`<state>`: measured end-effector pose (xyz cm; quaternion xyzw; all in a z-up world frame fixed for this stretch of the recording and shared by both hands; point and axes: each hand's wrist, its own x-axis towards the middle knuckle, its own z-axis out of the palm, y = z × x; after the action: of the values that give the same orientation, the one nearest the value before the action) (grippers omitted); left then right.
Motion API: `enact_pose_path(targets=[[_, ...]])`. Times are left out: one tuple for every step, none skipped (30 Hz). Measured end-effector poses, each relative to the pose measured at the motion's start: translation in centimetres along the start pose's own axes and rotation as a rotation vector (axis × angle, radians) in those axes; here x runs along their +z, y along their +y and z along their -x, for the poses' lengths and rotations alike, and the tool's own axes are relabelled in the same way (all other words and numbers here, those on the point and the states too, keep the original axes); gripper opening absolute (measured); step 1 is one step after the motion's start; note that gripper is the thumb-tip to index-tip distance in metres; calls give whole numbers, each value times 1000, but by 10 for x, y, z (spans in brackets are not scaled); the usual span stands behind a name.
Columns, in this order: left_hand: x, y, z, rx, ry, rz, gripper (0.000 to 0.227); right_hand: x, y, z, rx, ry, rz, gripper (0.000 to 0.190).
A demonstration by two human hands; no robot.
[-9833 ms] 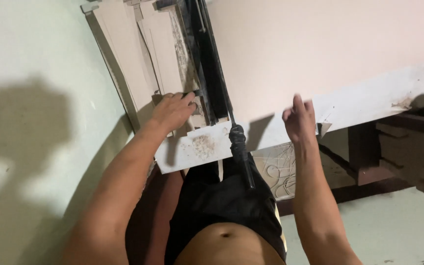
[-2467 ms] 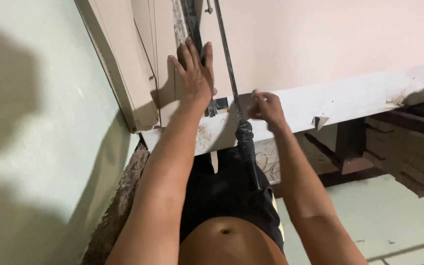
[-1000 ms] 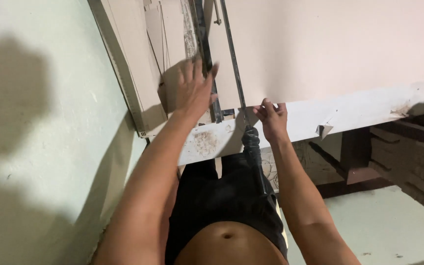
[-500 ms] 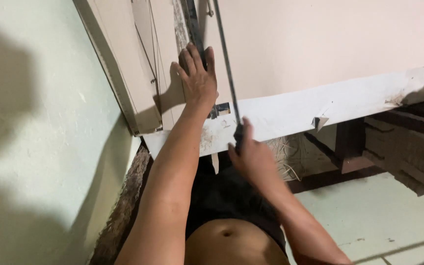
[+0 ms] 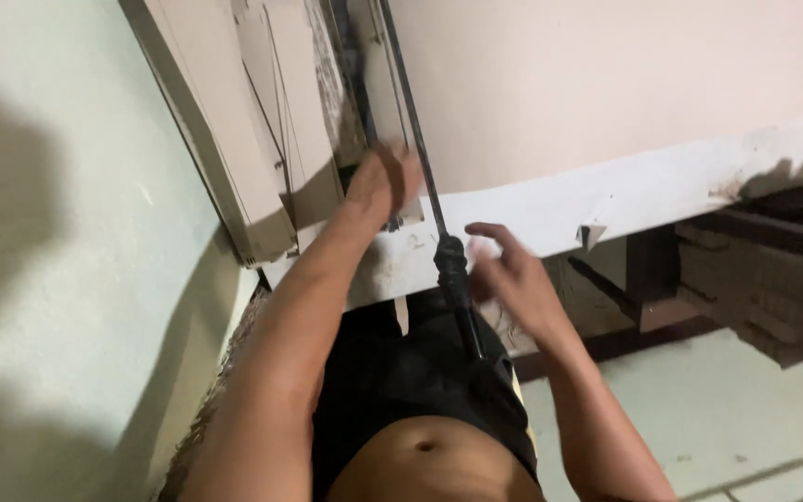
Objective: The person feeds a large board into a manual cutting machine and pulls a lever to cut it into smaller pieces. The person repeats this process multiple times, stacking the cut pieces on the left side of the machine.
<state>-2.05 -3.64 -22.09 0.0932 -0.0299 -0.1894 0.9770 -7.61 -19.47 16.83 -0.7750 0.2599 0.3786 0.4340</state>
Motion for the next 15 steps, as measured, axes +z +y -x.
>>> enact_pose_path(targets=[[55, 31, -15, -264, -120, -678, 33, 4, 30, -32, 18, 131, -256, 59], [113, 53, -22, -537, -224, -1355, 22, 12, 62, -62, 48, 252, -516, 44], [141, 61, -13, -541, -219, -1360, 22, 15, 94, -90, 49, 245, -519, 44], [170, 69, -11, -430, -644, -1964, 19, 13, 122, -123, 107, 301, -885, 64], [198, 76, -8, -248, -1118, -2527, 17, 12, 150, -156, 169, 350, -1252, 90], [205, 94, -7, -251, -1120, -2531, 17, 8, 158, -163, 169, 346, -1255, 90], [211, 112, -5, -347, -1171, -2566, 20, 5, 166, -170, 112, 334, -1345, 55], [217, 130, -4, -446, -1222, -2595, 24, 1, 173, -177, 56, 321, -1433, 26], [215, 138, -5, -450, -1222, -2598, 24, 4, 197, -177, 56, 318, -1435, 26], [213, 147, -7, -604, -1129, -2597, 18, 6, 220, -178, 44, 362, -1429, 20], [210, 155, -10, -754, -1032, -2586, 14, 7, 242, -180, 32, 407, -1424, 23], [223, 156, -17, -753, -1025, -2585, 14, 15, 237, -176, 33, 405, -1418, 23], [236, 156, -24, -711, -904, -2599, 13, 23, 233, -172, 45, 422, -1340, 30], [249, 155, -30, -673, -786, -2602, 18, 32, 230, -166, 63, 442, -1260, 37], [228, 146, -29, -677, -781, -2595, 18, 39, 220, -169, 69, 443, -1254, 37]])
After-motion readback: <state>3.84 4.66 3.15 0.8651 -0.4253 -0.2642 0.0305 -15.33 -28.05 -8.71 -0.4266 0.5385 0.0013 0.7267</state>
